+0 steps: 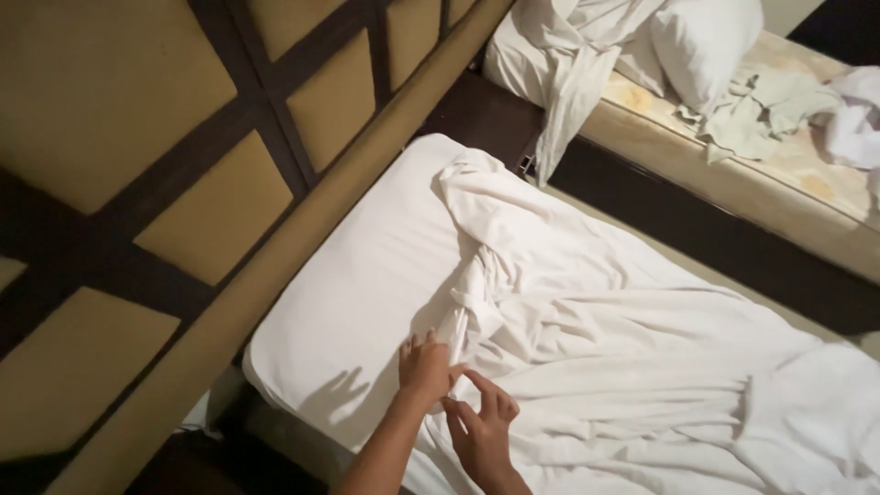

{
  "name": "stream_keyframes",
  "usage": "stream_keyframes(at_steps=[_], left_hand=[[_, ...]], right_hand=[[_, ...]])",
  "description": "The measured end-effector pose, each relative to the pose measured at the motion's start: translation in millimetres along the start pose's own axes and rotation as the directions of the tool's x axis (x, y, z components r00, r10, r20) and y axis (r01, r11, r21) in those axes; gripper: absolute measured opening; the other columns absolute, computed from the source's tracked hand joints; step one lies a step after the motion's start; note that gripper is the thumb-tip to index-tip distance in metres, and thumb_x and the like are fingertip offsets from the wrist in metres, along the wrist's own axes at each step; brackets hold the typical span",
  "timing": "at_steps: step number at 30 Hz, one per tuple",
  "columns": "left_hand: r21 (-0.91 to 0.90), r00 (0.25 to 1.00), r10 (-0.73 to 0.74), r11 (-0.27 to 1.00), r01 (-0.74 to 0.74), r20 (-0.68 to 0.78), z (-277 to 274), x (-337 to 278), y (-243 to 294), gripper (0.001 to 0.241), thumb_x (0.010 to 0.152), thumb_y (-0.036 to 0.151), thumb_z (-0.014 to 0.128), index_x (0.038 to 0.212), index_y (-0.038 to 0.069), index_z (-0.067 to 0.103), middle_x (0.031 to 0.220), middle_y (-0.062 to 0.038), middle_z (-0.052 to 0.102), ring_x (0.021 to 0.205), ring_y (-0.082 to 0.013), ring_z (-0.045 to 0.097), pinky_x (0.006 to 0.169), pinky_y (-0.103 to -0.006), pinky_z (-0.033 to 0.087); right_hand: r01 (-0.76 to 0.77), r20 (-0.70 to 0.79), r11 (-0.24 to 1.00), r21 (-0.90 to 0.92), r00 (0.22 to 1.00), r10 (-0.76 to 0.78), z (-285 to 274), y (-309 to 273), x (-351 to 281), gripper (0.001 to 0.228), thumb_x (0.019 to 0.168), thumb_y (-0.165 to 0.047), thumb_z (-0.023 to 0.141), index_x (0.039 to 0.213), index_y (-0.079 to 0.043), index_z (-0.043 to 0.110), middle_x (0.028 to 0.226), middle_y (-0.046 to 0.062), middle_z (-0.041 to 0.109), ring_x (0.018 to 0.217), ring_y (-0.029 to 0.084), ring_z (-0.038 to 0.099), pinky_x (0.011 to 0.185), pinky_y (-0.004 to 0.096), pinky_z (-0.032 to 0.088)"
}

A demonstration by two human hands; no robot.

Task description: The person spreads a white sheet over a mattress, smoothing it out and tucking the edges under the mattress. They work along the sides and corners of the bed to secure the sheet in place.

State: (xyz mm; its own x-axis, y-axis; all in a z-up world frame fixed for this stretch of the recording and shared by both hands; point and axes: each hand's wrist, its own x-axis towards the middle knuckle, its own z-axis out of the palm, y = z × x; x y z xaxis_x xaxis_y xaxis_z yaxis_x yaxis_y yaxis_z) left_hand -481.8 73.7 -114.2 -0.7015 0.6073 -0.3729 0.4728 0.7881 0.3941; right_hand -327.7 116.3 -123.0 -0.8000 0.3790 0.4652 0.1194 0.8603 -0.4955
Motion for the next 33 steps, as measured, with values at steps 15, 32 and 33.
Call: stream_keyframes(at_steps=[15,32,33], left_hand=[[-0.120,0.906,0.013,0.990,-0.071,-0.423,77.0,-55.6,-20.3,0.025,0.082,0.018,0.069,0.103,0.004,0.074,0.135,-0.013,0.065,0.115,-0.0369,0.060,0.098,-0.0501,0.047],[-0.178,0.943,-0.093,0.983,0.037,-0.320,123.4,-18.9,-59.7,0.047,0.083,0.021,0.074,0.127,0.009,0.066,0.150,-0.017,0.051,0.129,-0.0368,0.053,0.102,-0.0522,0.043],[-0.164,0.942,-0.097,0.985,0.046,-0.321,130.3,-10.8,-62.8,0.045,0.084,0.020,0.073,0.128,0.011,0.066,0.151,-0.016,0.051,0.130,-0.0356,0.054,0.103,-0.0515,0.043]], right_hand=[[-0.112,0.226,0.990,-0.088,0.966,0.130,-58.5,63.5,-35.9,0.038,0.081,-0.014,0.076,0.119,-0.017,0.072,0.152,0.010,0.048,0.136,0.036,0.042,0.107,0.051,0.036],[0.139,0.510,0.970,-0.199,0.860,-0.019,0.0,96.9,1.6,0.053,0.085,-0.021,0.073,0.136,-0.014,0.062,0.165,0.007,0.031,0.150,0.036,0.030,0.110,0.050,0.036],[0.158,0.517,0.965,-0.207,0.856,-0.029,5.6,99.5,5.6,0.055,0.085,-0.023,0.074,0.137,-0.014,0.062,0.165,0.008,0.030,0.151,0.036,0.029,0.111,0.049,0.036]])
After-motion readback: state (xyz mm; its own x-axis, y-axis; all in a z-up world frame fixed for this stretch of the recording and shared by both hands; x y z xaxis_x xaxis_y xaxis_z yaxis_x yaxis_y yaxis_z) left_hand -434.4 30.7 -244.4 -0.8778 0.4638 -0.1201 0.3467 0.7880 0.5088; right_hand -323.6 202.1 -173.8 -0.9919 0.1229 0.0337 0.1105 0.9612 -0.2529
